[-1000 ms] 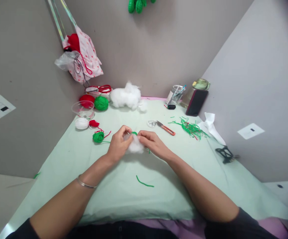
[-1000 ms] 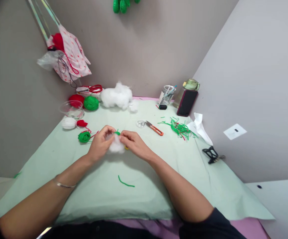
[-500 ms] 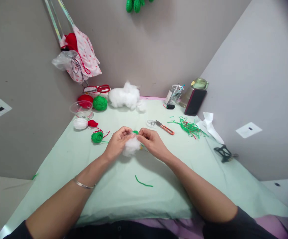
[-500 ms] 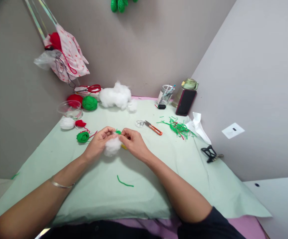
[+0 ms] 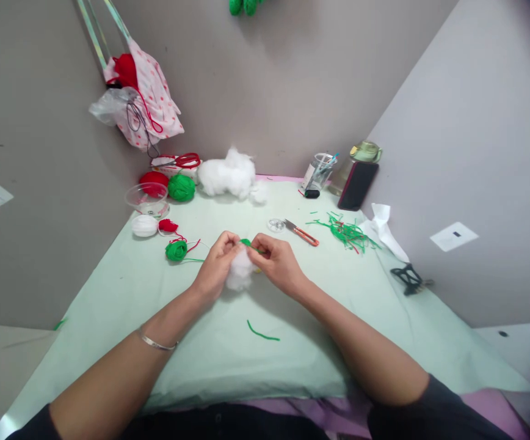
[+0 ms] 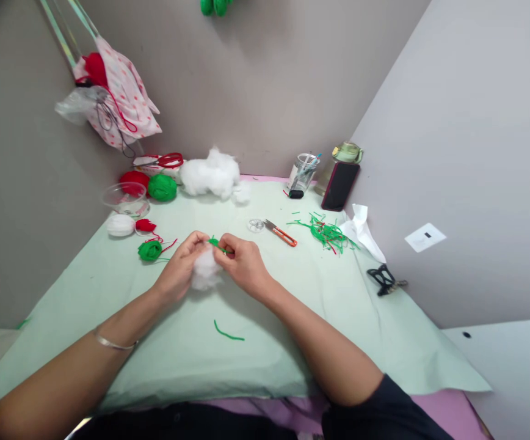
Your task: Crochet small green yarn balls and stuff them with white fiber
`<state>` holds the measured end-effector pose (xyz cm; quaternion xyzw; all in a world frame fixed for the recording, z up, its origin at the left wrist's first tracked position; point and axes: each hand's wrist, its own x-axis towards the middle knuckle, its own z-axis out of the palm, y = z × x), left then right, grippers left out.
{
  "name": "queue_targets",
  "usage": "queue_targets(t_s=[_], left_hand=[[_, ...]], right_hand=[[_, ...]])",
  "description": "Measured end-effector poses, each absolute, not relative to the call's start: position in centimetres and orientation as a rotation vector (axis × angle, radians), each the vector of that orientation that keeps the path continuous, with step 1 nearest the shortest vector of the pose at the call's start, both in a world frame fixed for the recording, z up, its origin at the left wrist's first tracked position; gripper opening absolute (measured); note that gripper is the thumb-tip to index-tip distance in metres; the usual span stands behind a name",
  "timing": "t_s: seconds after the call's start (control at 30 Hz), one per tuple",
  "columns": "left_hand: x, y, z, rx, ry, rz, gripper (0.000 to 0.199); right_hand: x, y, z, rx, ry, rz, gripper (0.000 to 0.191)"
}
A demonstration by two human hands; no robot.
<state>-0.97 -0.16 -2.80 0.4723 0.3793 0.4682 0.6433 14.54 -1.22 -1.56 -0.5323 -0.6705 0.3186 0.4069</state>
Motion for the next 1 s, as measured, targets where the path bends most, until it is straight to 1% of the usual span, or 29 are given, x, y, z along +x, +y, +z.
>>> queue_targets(t_s=[0.2,0.33,0.37,0.5,0.53,0.7,0.77,0.9,1.0], left_hand=[[-1.0,-0.4,-2.6,1.077,0.803,1.037,0.03],[-1.1,0.1,-3.1,1.086,0.831,1.047,0.031],[-1.2,0.3,-3.3,1.083,0.847,1.058,0.03],[-1.3,0.5,-3.4,1.059,0.921,1.104,0.026],[-1.3,0.5,-3.3,1.047,0.929,1.102,0.025],[-1.1,-0.2,-2.4,0.973,0.877,1.02,0.021],[-1.0,-0.4,-2.1,0.959,0.836,1.02,0.022],[-1.0,-0.5,-1.9,0.96,0.793,1.062,0.034],[-1.2,-0.2,-2.1,0.998,0.797,1.048,0.038]], right_hand=[[15.1,-0.8,-1.3,-1.375,-1.592,0.825,0.029],[15.3,-1.4,-0.3,-1.283,-1.653,0.947,0.031],[15.3,-1.6,-0.1,-1.245,-1.689,0.987,0.028],[15.3,-2.1,0.0,-1.175,-1.842,1.062,0.004],[15.2,-2.1,-0.2,-1.173,-1.858,1.06,0.003],[14.7,-1.5,-1.0,-1.248,-1.694,0.986,0.019],[14.6,-1.4,-1.0,-1.287,-1.631,0.967,0.022],[14.8,-1.3,-0.6,-1.285,-1.596,0.98,0.024],[15.1,-1.2,-0.6,-1.275,-1.607,1.006,0.025]])
